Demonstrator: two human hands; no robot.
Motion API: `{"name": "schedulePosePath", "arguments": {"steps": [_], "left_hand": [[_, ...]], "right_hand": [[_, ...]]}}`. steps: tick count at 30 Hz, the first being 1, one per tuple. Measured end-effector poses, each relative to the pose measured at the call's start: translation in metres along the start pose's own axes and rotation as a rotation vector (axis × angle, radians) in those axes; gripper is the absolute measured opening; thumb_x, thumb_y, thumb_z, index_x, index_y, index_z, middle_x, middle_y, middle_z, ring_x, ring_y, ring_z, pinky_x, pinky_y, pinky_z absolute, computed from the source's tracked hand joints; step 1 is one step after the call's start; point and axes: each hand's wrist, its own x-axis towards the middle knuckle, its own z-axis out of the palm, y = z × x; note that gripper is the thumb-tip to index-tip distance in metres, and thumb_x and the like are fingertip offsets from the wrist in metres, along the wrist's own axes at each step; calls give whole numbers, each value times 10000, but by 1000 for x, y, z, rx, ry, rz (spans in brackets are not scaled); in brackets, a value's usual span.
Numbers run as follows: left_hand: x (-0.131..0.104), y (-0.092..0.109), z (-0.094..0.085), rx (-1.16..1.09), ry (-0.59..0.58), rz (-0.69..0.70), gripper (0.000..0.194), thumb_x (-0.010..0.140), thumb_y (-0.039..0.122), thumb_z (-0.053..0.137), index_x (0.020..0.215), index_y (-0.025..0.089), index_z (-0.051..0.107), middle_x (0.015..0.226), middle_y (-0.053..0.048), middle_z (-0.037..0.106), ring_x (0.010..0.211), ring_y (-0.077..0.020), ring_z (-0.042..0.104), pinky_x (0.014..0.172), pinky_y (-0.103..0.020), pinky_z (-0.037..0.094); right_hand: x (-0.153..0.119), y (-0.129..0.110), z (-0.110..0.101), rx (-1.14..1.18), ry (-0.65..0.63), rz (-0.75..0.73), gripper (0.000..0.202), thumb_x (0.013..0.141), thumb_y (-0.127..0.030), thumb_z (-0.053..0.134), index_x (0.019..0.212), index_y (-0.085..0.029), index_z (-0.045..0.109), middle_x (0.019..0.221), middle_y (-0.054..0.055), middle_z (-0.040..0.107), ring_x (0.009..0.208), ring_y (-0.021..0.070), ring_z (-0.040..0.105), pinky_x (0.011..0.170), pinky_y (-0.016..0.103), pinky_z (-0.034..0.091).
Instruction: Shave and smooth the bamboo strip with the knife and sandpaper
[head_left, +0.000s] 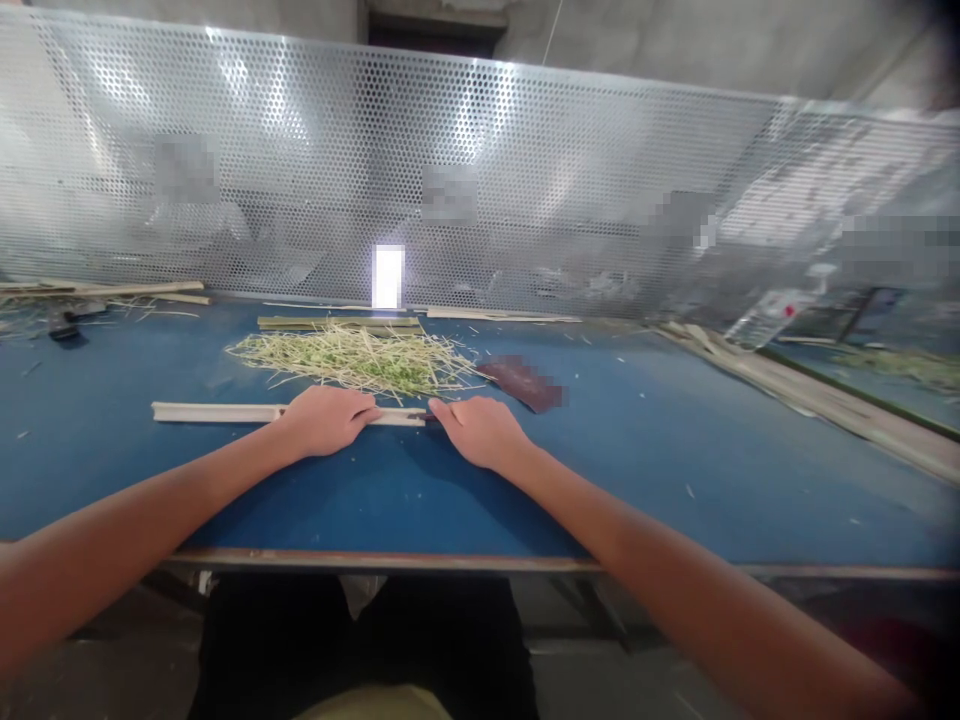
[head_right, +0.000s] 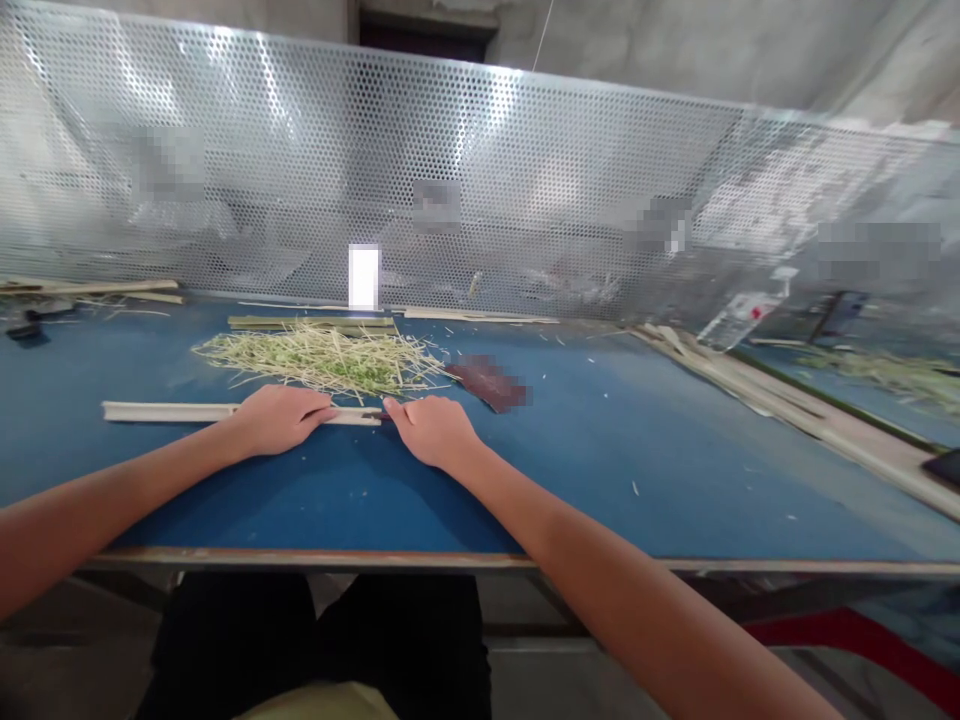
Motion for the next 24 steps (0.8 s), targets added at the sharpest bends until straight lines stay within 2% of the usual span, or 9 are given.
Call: {"name": "schedulePosePath", "arguments": {"steps": [4,8,13,19,24], "left_hand": [[0,4,1,47,-13,-50,375,990,413,219,949,246,552,787,-33,687,610,-209,599,516,-276,341],[1,5,0,38,-26,-47,364,992,409,222,926,238,536,756,-42,678,581,-205,589,504,-278,337],[2,2,0,27,-38,-86,402,981,451,225,875,228,543,774,-61,687,618,-224,599,515,-291,354],[-2,0,1,20,-7,-106,459,974,490,210,893,254,595,811,-50,699,665,-234,615,544,-299,379],[-5,-1,1,5,13,-136,469,971,500,220,984,291,639,862,-31,717,725,-245,638,589,-312,406]], "right_hand": [[1,1,-1,64,23,16,719,993,-565,123,628,-194,619,659,76,656,636,203,585,550,296,258],[0,7,-2,136,42,-137,589,1015,-502,179,732,-206,602,733,39,674,663,185,580,558,280,254],[-2,10,-7,10,9,-268,432,1022,-449,256,868,-196,570,764,42,674,645,183,573,545,282,226],[-4,5,-7,-85,-39,-246,497,1027,-460,193,882,-196,587,733,59,672,620,195,586,527,293,215],[-3,5,-6,-126,-57,-267,538,1028,-464,174,889,-190,615,767,79,691,659,209,615,550,298,258]]}}
